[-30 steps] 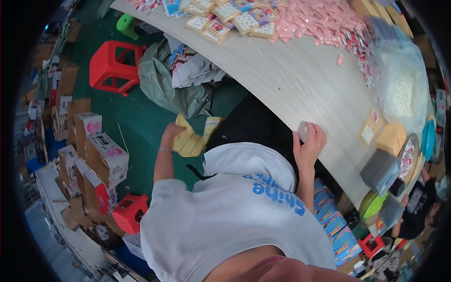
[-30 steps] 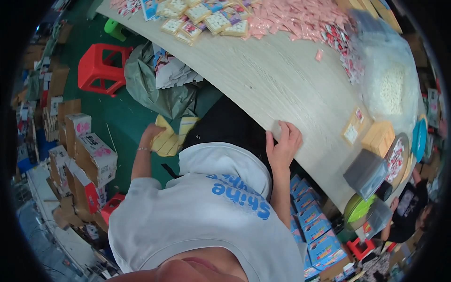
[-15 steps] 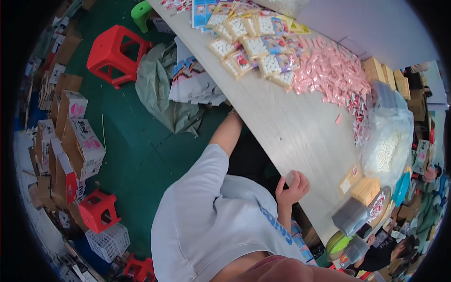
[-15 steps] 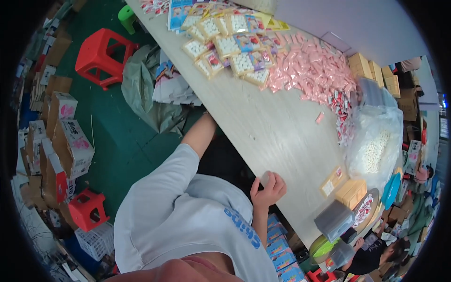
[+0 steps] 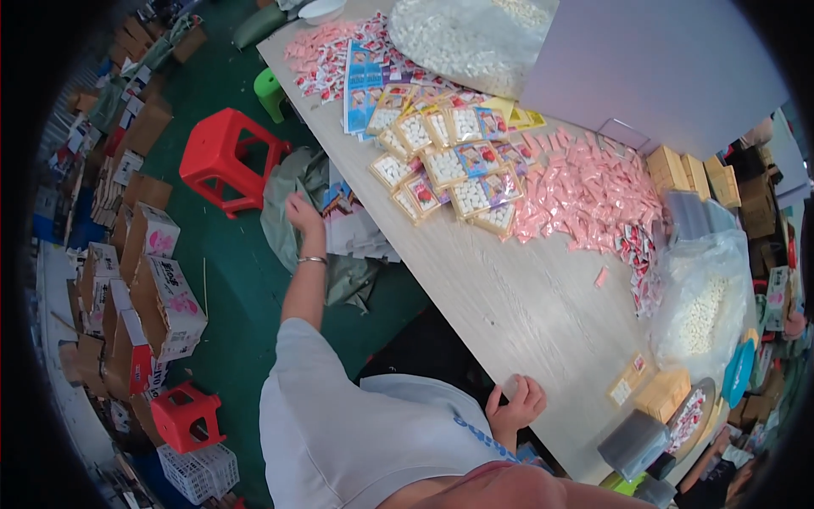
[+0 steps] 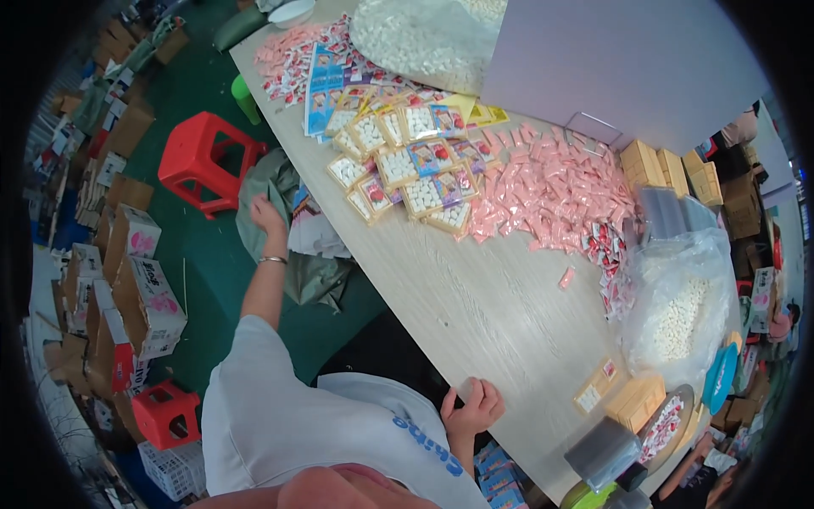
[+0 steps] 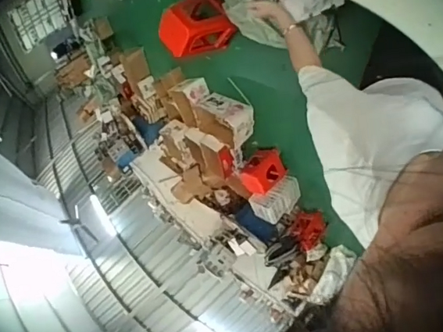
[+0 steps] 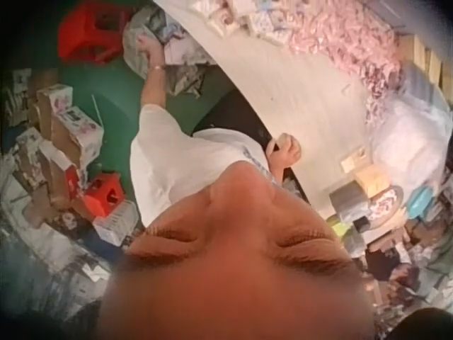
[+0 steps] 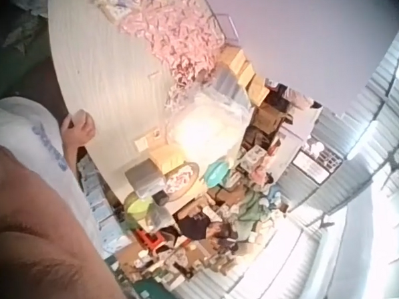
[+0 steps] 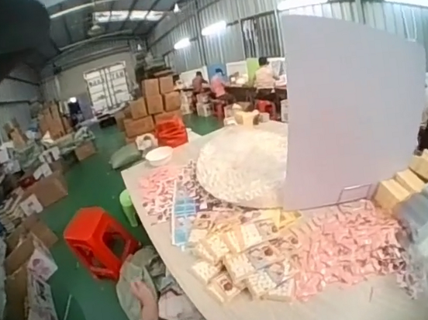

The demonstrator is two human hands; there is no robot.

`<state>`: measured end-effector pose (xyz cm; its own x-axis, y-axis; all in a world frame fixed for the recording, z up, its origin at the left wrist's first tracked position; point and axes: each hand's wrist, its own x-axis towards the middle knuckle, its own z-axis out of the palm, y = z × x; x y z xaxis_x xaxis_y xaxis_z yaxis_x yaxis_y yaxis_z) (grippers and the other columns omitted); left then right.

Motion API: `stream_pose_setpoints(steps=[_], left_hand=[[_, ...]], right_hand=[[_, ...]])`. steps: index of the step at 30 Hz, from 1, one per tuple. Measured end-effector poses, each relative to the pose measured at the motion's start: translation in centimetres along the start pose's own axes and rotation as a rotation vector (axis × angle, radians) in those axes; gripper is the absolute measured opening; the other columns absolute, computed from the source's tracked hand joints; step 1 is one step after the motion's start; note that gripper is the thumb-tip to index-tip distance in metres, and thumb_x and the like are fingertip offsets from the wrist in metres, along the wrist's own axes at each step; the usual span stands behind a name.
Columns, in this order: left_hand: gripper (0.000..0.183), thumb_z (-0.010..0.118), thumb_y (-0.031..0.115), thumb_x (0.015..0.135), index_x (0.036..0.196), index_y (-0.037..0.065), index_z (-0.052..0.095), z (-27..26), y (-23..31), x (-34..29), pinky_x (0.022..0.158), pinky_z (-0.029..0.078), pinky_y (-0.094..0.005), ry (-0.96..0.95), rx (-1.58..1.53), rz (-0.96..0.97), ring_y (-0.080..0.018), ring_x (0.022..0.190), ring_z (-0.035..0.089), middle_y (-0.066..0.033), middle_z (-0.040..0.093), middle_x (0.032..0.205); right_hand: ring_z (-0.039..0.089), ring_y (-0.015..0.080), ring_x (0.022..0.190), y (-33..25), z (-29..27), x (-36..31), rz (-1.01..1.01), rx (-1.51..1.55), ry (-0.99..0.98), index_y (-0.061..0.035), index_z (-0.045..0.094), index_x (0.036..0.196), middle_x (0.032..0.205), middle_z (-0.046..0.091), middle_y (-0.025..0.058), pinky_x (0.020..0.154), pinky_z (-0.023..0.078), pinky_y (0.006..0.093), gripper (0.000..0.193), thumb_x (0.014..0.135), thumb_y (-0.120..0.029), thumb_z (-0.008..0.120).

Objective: Manually placing small white components into plastic trays and applying decorative stickers/labels for packaging.

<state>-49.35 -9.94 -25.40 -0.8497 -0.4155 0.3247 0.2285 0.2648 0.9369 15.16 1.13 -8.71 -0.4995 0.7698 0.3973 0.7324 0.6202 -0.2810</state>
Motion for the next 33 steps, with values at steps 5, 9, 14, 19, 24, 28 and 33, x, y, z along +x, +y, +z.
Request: stream_pose_setpoints(steps=[5, 9, 14, 19, 24, 28, 33], left_hand=[[0.039, 0.068, 0.040, 0.093, 0.111, 0.005, 0.073, 6.7, 17.0, 5.7, 0.086, 0.056, -0.0400, -0.661, 0.405, 0.375, -0.0311, 0.102, 0.071, -0.0162, 0.074, 0.111], [0.054, 0.076, 0.055, 0.084, 0.116, 0.011, 0.074, 15.0, 22.2, 4.5, 0.089, 0.058, -0.0425, -0.752, 1.036, 0.172, -0.0303, 0.107, 0.072, -0.0129, 0.074, 0.116], [0.055, 0.078, 0.054, 0.083, 0.117, 0.011, 0.074, 17.1, 24.9, 4.5, 0.089, 0.058, -0.0431, -0.707, 1.002, 0.090, -0.0305, 0.111, 0.071, -0.0126, 0.073, 0.120], [0.041, 0.074, 0.038, 0.089, 0.120, 0.010, 0.074, 18.4, 26.4, 4.6, 0.091, 0.057, -0.0438, -0.724, 1.083, 0.153, -0.0303, 0.116, 0.069, -0.0124, 0.072, 0.125], [0.037, 0.061, 0.028, 0.094, 0.123, 0.007, 0.072, 20.4, 31.0, 5.5, 0.097, 0.054, -0.0484, -0.712, 0.914, 0.124, -0.0343, 0.122, 0.066, -0.0171, 0.069, 0.130], [0.037, 0.058, 0.025, 0.095, 0.123, 0.005, 0.072, 22.8, 38.2, 5.2, 0.098, 0.053, -0.0496, -0.715, 0.795, 0.253, -0.0351, 0.123, 0.065, -0.0190, 0.068, 0.130], [0.036, 0.057, 0.025, 0.096, 0.123, 0.006, 0.072, 26.0, 40.7, 4.0, 0.099, 0.053, -0.0493, -0.742, 0.718, 0.150, -0.0350, 0.123, 0.065, -0.0186, 0.068, 0.130]], right_hand=[[0.056, 0.0367, 0.107, 0.0, -0.2, -0.3, -0.005, 0.001, -0.006, -0.0066, 0.068, 0.111, 0.115, 0.061, 0.0128, 0.094, 0.044, 0.0488, 0.042, 0.085, -0.040, 0.068], [0.057, 0.0360, 0.107, -0.3, -0.5, -0.5, 0.021, 0.005, 0.000, -0.0066, 0.068, 0.110, 0.114, 0.062, 0.0125, 0.094, 0.044, 0.0480, 0.042, 0.084, -0.040, 0.069], [0.057, 0.0354, 0.106, 0.0, 0.1, -0.6, 0.023, 0.017, 0.010, -0.0072, 0.068, 0.108, 0.113, 0.062, 0.0122, 0.093, 0.044, 0.0479, 0.042, 0.083, -0.041, 0.070], [0.058, 0.0348, 0.105, -0.1, 0.0, -0.2, 0.017, 0.012, 0.028, -0.0077, 0.068, 0.107, 0.112, 0.062, 0.0118, 0.092, 0.044, 0.0474, 0.041, 0.083, -0.042, 0.069], [0.055, 0.0362, 0.106, -0.2, -0.6, 0.4, 0.019, 0.043, 0.019, -0.0060, 0.066, 0.113, 0.114, 0.061, 0.0139, 0.092, 0.045, 0.0475, 0.043, 0.077, -0.028, 0.075], [0.055, 0.0360, 0.106, -0.5, -0.8, 0.1, 0.024, 0.057, 0.028, -0.0065, 0.066, 0.111, 0.113, 0.061, 0.0134, 0.092, 0.044, 0.0475, 0.042, 0.076, -0.029, 0.075], [0.057, 0.0340, 0.103, -0.4, -0.5, -0.4, 0.044, 0.024, 0.070, -0.0114, 0.068, 0.106, 0.111, 0.062, 0.0102, 0.091, 0.044, 0.0471, 0.039, 0.080, -0.040, 0.072]])
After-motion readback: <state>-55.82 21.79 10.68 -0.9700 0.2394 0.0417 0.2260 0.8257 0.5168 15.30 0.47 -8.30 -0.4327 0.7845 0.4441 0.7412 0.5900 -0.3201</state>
